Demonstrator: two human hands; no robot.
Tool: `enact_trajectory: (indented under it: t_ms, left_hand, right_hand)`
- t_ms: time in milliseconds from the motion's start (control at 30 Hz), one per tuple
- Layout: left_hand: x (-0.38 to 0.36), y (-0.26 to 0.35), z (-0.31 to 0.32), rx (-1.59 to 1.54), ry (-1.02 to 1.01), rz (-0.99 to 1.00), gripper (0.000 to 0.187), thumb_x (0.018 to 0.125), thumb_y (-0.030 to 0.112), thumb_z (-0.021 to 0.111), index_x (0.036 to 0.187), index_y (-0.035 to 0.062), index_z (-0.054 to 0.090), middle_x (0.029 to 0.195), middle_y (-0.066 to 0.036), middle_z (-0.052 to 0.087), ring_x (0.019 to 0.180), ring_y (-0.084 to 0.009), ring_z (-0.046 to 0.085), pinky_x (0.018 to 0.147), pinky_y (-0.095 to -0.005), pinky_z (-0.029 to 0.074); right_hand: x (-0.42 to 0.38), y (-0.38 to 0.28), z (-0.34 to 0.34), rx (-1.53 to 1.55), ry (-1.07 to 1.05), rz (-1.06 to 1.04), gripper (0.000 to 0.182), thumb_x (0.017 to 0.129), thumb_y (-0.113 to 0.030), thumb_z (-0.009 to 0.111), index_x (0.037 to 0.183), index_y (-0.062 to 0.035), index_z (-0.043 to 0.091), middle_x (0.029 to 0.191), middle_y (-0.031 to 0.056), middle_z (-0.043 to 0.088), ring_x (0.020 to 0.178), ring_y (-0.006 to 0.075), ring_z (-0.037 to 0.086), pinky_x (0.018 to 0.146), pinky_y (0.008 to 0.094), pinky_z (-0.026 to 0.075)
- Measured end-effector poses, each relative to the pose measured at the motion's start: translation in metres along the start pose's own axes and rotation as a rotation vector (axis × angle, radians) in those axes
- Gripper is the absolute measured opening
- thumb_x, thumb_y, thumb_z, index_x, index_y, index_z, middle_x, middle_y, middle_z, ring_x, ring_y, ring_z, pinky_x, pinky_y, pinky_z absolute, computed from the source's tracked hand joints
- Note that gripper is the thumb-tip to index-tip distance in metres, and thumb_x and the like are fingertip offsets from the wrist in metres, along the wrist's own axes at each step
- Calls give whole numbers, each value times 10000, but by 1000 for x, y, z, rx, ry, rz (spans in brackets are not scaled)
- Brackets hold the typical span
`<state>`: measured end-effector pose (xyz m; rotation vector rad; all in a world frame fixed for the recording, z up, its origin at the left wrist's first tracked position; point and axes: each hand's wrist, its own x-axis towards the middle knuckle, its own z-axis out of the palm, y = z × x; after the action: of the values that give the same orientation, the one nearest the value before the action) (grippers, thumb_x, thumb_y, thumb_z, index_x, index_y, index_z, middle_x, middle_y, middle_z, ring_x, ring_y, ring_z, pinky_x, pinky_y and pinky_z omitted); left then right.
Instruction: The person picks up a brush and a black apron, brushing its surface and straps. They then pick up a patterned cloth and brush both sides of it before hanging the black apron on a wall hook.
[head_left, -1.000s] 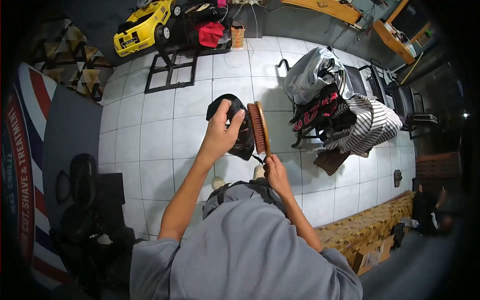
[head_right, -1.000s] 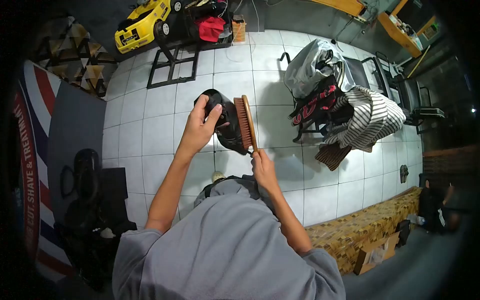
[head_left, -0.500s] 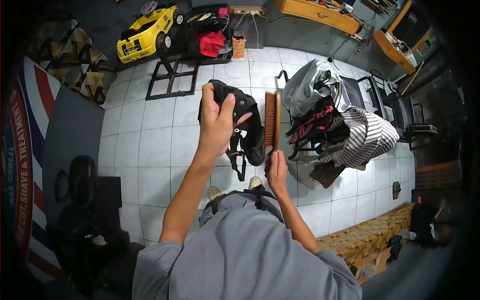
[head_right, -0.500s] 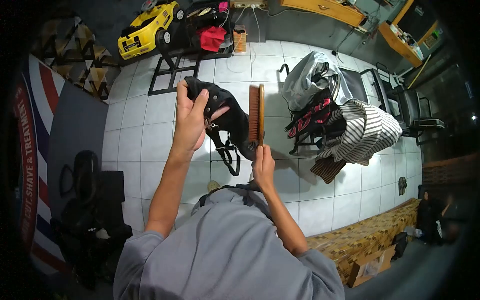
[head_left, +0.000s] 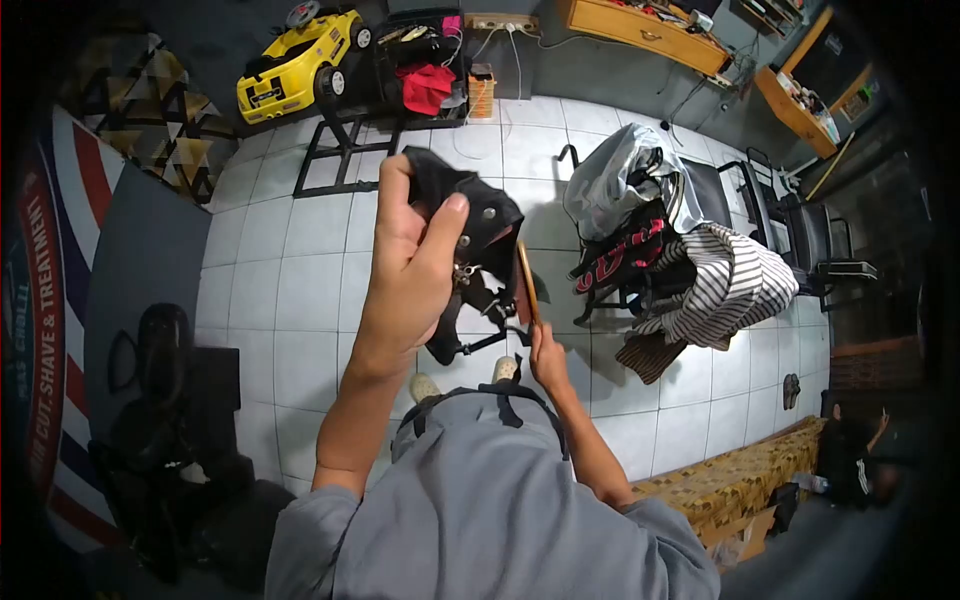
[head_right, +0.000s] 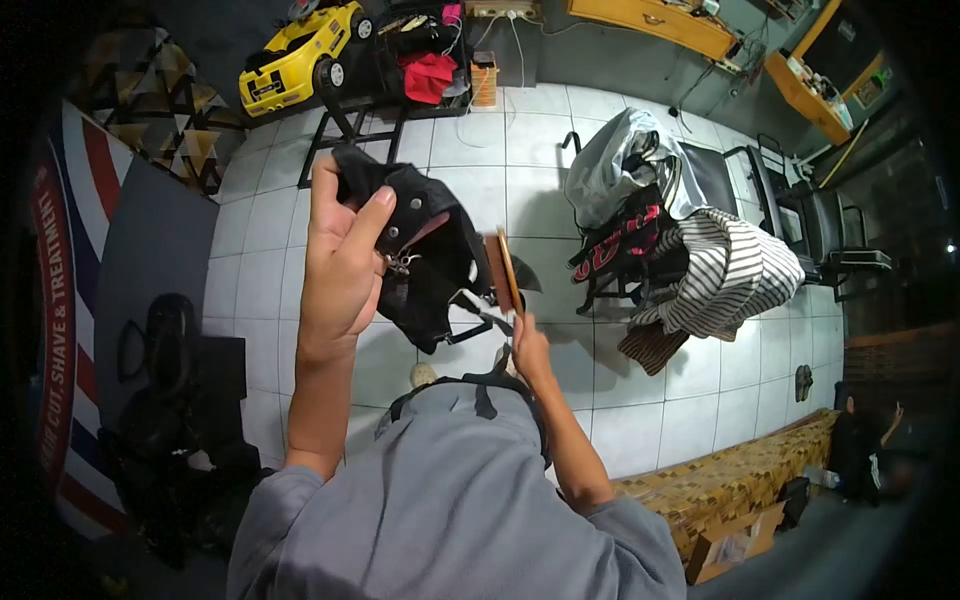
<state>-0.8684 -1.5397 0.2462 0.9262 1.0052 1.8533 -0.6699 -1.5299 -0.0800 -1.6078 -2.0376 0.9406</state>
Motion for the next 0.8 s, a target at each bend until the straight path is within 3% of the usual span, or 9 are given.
enact_trajectory:
  t_ms: [33, 167, 267, 333, 400, 533, 633, 767, 800]
  left_hand:
    - [-1, -2, -4, -4, 16, -18, 177, 922, -20, 429, 1073, 43, 362, 925, -56, 540, 825, -82, 550, 749, -231, 477]
    - [-4, -11, -23, -60, 55, 10, 236, 927, 10, 454, 1143, 66, 377, 987, -76, 561, 883, -134, 595, 819, -305, 513]
    - [-9, -12, -34, 23, 114, 36, 256, 933, 28, 467, 1171, 62, 381, 989, -88, 566, 895, -143, 590, 828, -302, 504]
    - [-11, -18, -35, 24, 173, 31, 245, 934, 31, 469, 1162, 59, 386, 987, -92, 566, 898, -139, 584, 820, -297, 502]
    - [-14, -19, -32, 7, 222, 24, 231, 937, 35, 469, 1153, 53, 388, 983, -97, 564, 887, -128, 577, 805, -283, 498]
    - [-18, -21, -29, 155, 292, 68, 171, 947, 49, 459, 1094, 34, 374, 897, -75, 569, 758, -60, 536, 652, -197, 470]
    - [-23, -22, -29, 233, 263, 97, 188, 949, 58, 463, 1109, 30, 369, 902, -80, 568, 759, -58, 529, 644, -189, 456]
    - [-23, -20, -22, 217, 244, 155, 212, 947, 58, 464, 1127, 22, 360, 922, -90, 568, 783, -69, 538, 661, -191, 465]
    - [-23, -17, -21, 180, 255, 158, 213, 946, 55, 464, 1128, 21, 359, 925, -91, 567, 790, -71, 541, 669, -193, 470]
  right_hand:
    - [-4, 35, 16, -54, -27, 71, 358, 966, -318, 366, 945, 6, 515, 779, 307, 585, 778, 498, 558, 672, 575, 416]
    - [-31, 179, 79, -340, -593, 101, 562, 935, -409, 387, 738, 61, 625, 786, 318, 588, 793, 492, 576, 706, 520, 458]
    - [-37, 152, 66, -222, -473, 200, 583, 935, -439, 376, 745, 58, 616, 760, 303, 601, 766, 468, 601, 699, 490, 474]
    - [-19, 144, 73, -56, -301, 175, 534, 954, -433, 371, 782, 20, 596, 633, 181, 605, 617, 328, 618, 595, 407, 480]
    - [-2, 64, 40, 358, -220, 164, 488, 967, -397, 365, 850, 36, 556, 732, 244, 574, 696, 390, 568, 660, 439, 449]
    - [5, -123, -63, 782, -183, -187, 313, 1000, -295, 357, 969, -8, 478, 652, 64, 464, 584, 138, 436, 544, 298, 389]
    - [0, -168, -83, 740, -94, -321, 311, 1003, -300, 344, 1000, -17, 472, 649, 29, 479, 586, 112, 438, 525, 286, 375]
    - [-3, -160, -61, 505, -70, -298, 218, 997, -246, 361, 985, -40, 433, 593, 148, 479, 511, 321, 473, 511, 364, 388]
    - [-1, -136, -42, 428, -83, -232, 224, 989, -253, 363, 982, -36, 417, 642, 242, 523, 610, 458, 516, 543, 456, 401]
